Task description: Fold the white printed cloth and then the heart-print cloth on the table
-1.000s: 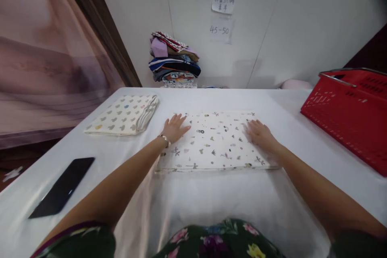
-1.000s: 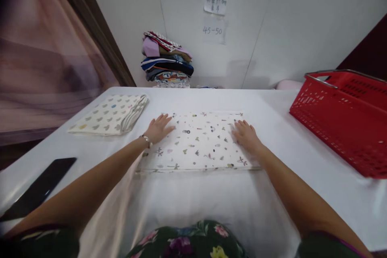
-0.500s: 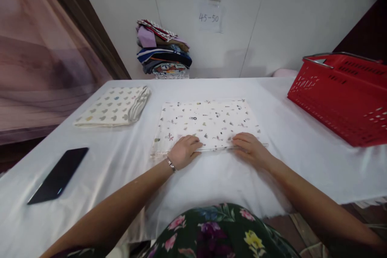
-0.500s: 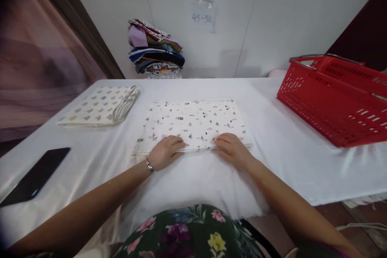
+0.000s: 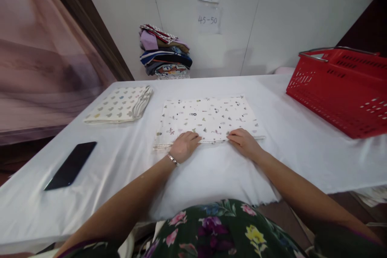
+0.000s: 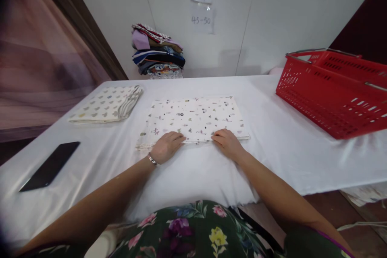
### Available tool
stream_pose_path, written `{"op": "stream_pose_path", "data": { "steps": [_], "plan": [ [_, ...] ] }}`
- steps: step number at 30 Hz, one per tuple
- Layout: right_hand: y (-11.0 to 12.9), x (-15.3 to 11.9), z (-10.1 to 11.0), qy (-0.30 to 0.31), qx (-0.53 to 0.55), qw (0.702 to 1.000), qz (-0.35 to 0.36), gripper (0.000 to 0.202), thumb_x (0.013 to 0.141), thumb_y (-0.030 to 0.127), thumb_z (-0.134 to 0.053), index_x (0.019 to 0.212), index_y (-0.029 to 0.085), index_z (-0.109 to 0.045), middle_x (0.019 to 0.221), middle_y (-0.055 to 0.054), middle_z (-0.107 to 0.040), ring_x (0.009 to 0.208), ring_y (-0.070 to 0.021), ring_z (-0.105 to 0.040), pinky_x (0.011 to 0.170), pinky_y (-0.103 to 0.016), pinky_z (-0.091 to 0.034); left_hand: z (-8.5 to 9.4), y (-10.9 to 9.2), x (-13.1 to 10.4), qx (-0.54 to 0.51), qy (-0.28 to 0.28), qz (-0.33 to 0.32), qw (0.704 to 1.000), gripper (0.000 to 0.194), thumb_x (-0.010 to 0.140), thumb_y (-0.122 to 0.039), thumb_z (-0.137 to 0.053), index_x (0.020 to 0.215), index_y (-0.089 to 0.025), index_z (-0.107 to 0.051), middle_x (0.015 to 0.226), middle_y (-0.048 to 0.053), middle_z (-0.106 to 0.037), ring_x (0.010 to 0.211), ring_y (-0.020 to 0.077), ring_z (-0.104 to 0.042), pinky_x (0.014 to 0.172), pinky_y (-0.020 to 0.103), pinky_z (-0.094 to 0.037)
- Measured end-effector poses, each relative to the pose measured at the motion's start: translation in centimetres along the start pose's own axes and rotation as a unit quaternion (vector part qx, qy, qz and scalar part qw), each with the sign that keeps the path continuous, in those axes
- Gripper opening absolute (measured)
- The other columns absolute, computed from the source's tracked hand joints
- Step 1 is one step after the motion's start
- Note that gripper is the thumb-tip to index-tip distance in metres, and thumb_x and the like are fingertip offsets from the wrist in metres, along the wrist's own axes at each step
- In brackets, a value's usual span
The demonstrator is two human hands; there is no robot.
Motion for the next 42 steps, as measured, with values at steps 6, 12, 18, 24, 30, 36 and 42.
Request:
{"op": "stream_pose_path", "data": {
  "steps": [6, 12, 18, 24, 30, 36, 42],
  "plan": [
    [-0.1, -0.1, 0.9, -0.002, 0.022, 1.000, -0.009, 0.024, 0.089, 0.026, -0.047, 0.104, 0.024, -0.065, 0.103, -0.007, -0.063, 0.096, -0.0219, -0.055, 0.084, -0.041, -0.045, 0.6, 0.3, -1.0, 0.009, -0.022, -0.020, 1.000, 0.037, 0.089, -0.034, -0.044, 0.121, -0.019, -0.053, 0.123, 0.013, -0.055, 0.115, 0.0243, -0.048, 0.096, 0.042, -0.040],
    [-8.6, -3.9, 6.2, -0.181, -0.021, 0.947, -0.266, 0.027, 0.085, 0.032, -0.046, 0.098, 0.022, -0.067, 0.107, -0.007, -0.063, 0.100, -0.0216, -0.056, 0.088, -0.037, -0.046, 1.3, 3.8, -3.9, 0.093, -0.019, 0.109, 0.989, 0.056, 0.083, -0.050, -0.046, 0.131, -0.023, -0.044, 0.141, 0.012, -0.040, 0.133, 0.0302, -0.030, 0.108, 0.052, -0.022],
    [-15.2, -8.7, 5.7, -0.141, 0.046, 0.855, -0.497, 0.042, 0.084, 0.034, -0.041, 0.116, 0.013, -0.059, 0.099, -0.008, -0.068, 0.081, -0.0173, -0.064, 0.077, -0.032, -0.050, 1.0, 4.7, -4.6, 0.099, -0.022, 0.119, 0.988, 0.057, 0.083, -0.053, -0.040, 0.130, -0.022, -0.046, 0.139, 0.011, -0.043, 0.132, 0.0294, -0.032, 0.107, 0.049, -0.025],
    [-14.5, -7.6, 5.4, -0.069, 0.011, 0.861, -0.503, 0.038, 0.081, 0.038, -0.047, 0.107, 0.016, -0.065, 0.090, -0.006, -0.070, 0.083, -0.0188, -0.064, 0.076, -0.029, -0.048, 3.2, 6.5, -5.4, 0.098, -0.079, 0.163, 0.979, 0.053, 0.083, -0.051, -0.036, 0.127, -0.023, -0.048, 0.138, 0.010, -0.045, 0.132, 0.0281, -0.032, 0.108, 0.053, -0.022],
    [-14.3, -6.3, 5.3, 0.014, -0.053, 0.859, -0.509, 0.041, 0.078, 0.043, -0.051, 0.106, 0.016, -0.065, 0.103, -0.012, -0.067, 0.099, -0.0266, -0.060, 0.083, -0.035, -0.045, 4.5, 12.9, -8.2, 0.034, -0.085, 0.372, 0.924, 0.054, 0.084, -0.055, -0.031, 0.119, -0.020, -0.054, 0.130, 0.009, -0.053, 0.121, 0.0275, -0.046, 0.099, 0.045, -0.039],
    [-14.8, -5.2, 4.2, 0.087, -0.047, 0.850, -0.517, 0.028, 0.073, 0.043, -0.057, 0.078, 0.016, -0.065, 0.078, -0.010, -0.068, 0.074, -0.0245, -0.064, 0.062, -0.032, -0.048, 4.2, 13.9, -9.2, -0.016, -0.077, 0.424, 0.902, 0.058, 0.080, -0.054, -0.036, 0.120, -0.016, -0.055, 0.117, 0.010, -0.062, 0.107, 0.0261, -0.056, 0.092, 0.036, -0.044],
    [-14.5, -6.3, 3.6, 0.054, 0.130, 0.787, -0.601, 0.023, 0.070, 0.038, -0.064, 0.075, 0.017, -0.058, 0.068, -0.003, -0.059, 0.065, -0.0174, -0.057, 0.050, -0.025, -0.046, 3.8, 14.1, -9.5, -0.058, -0.095, 0.429, 0.896, 0.055, 0.080, -0.050, -0.039, 0.120, -0.016, -0.054, 0.112, 0.009, -0.063, 0.098, 0.0238, -0.059, 0.086, 0.033, -0.045]
  ]
}}
Point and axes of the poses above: each hand's wrist, its own x-axis towards the middle knuckle, its own z-axis out of the back of the hand, y = z × x, the point moved 8 cm from there along x, towards the middle knuckle
